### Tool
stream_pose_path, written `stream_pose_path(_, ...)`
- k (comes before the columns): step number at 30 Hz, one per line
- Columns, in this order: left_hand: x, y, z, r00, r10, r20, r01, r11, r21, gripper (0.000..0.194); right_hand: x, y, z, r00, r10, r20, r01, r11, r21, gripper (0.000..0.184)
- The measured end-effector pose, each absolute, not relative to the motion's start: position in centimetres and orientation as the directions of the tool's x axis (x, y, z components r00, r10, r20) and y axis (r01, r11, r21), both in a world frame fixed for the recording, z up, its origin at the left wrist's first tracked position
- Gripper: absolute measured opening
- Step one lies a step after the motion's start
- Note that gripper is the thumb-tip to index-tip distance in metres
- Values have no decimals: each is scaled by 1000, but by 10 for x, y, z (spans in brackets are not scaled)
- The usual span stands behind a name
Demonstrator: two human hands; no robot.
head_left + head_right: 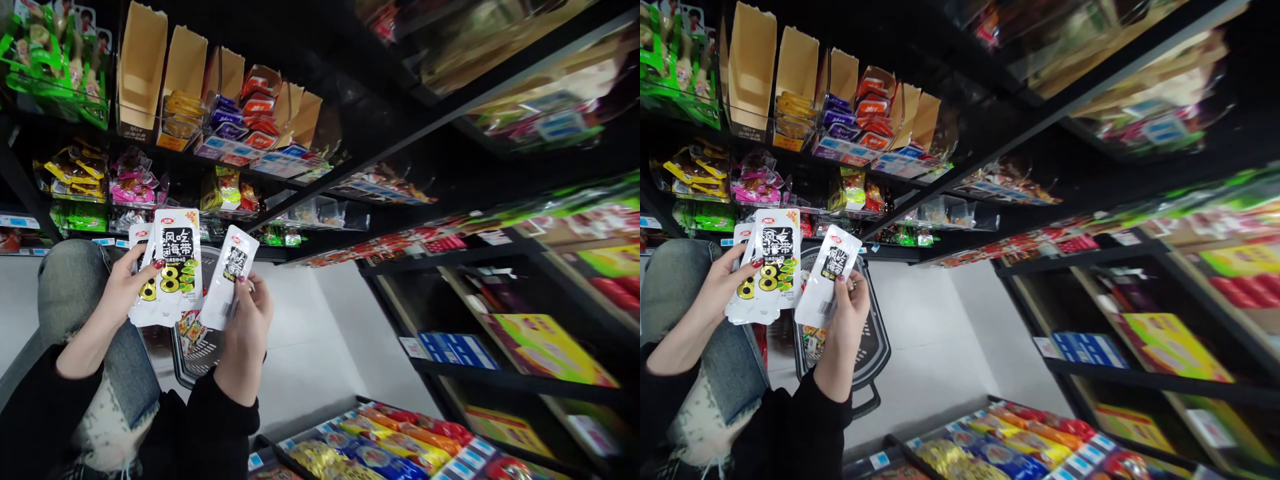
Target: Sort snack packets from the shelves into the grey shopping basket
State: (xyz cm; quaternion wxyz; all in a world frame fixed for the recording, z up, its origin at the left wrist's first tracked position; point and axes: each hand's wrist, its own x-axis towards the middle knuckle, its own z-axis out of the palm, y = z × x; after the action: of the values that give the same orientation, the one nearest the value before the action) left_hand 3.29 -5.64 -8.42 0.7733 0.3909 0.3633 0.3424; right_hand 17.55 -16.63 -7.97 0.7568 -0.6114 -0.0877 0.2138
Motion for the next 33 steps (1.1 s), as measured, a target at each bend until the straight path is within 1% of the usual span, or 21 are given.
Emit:
stream_pose_path(2, 33, -56, -84, 506, 806, -307, -249, 477, 843, 33, 178, -170, -84, 766, 617, -182, -427, 277, -861, 19)
stream_pose_path(3, 33, -56, -85, 507, 803, -313, -250, 484, 839, 33, 180, -171, -88, 695, 698, -170, -518, 322, -792, 16)
stream_pose_path(5, 33, -56, -85, 504, 801, -322, -245, 490, 837, 33, 182, -172, -98, 556, 827, -84, -694, 406, -595, 9)
stream_pose_path(6, 33, -56, -85, 500, 803, -323, -244, 489, 838, 33, 184, -171, -104, 487, 873, -20, -783, 426, -453, 9)
stream_pose_path(7, 33, -56, -85, 497, 804, -325, -242, 488, 838, 34, 184, -170, -108, 411, 910, 55, -867, 408, -286, 10)
stream_pose_path(8, 33, -56, -85, 497, 804, -326, -240, 489, 839, 34, 184, -169, -112, 333, 932, 143, -931, 349, -106, 14)
stream_pose_path(9, 33, -56, -85, 498, 804, -326, -239, 489, 839, 33, 184, -167, -115, 272, 937, 220, -962, 270, 42, 17)
stream_pose_path(10, 33, -56, -85, 500, 803, -325, -238, 488, 840, 33, 183, -165, -115, 244, 934, 261, -967, 215, 133, 19)
stream_pose_path(11, 33, -56, -85, 501, 803, -324, -237, 487, 841, 32, 181, -163, -115, 242, 933, 267, -963, 198, 182, 22)
stream_pose_path(12, 33, -56, -85, 501, 802, -324, -234, 486, 842, 32, 180, -162, -113, 258, 936, 241, -957, 214, 194, 24)
stream_pose_path(13, 33, -56, -85, 500, 803, -324, -230, 485, 844, 32, 179, -161, -110, 285, 941, 181, -951, 254, 174, 25)
stream_pose_path(14, 33, -56, -85, 498, 804, -324, -228, 482, 846, 32, 178, -160, -107, 325, 941, 96, -942, 313, 124, 24)
stream_pose_path(16, 33, -56, -86, 495, 805, -326, -223, 480, 848, 32, 176, -159, -102, 434, 897, -89, -901, 432, -42, 20)
stream_pose_path(18, 33, -56, -86, 493, 805, -330, -221, 483, 848, 32, 176, -158, -98, 532, 824, -192, -840, 487, -237, 24)
stream_pose_path(20, 33, -56, -86, 493, 803, -335, -220, 488, 845, 32, 176, -157, -97, 585, 786, -200, -784, 484, -390, 29)
stream_pose_path(21, 33, -56, -85, 494, 801, -338, -220, 491, 843, 33, 177, -157, -96, 594, 781, -192, -765, 475, -435, 30)
stream_pose_path(25, 33, -56, -85, 499, 798, -338, -225, 495, 839, 33, 174, -156, -96, 649, 745, -157, -698, 499, -514, 22)
stream_pose_path(28, 33, -56, -84, 501, 799, -334, -228, 493, 839, 32, 171, -158, -99, 697, 707, -119, -589, 471, -657, 10)
stream_pose_path(29, 33, -56, -83, 502, 798, -332, -228, 493, 840, 31, 170, -159, -100, 700, 705, -111, -549, 432, -716, 13)
stream_pose_path(31, 33, -56, -82, 505, 799, -327, -227, 488, 843, 31, 170, -162, -102, 689, 718, -103, -471, 335, -816, 28)
stream_pose_path(33, 33, -56, -82, 506, 800, -322, -225, 483, 846, 31, 171, -164, -101, 676, 732, -86, -394, 260, -882, 37)
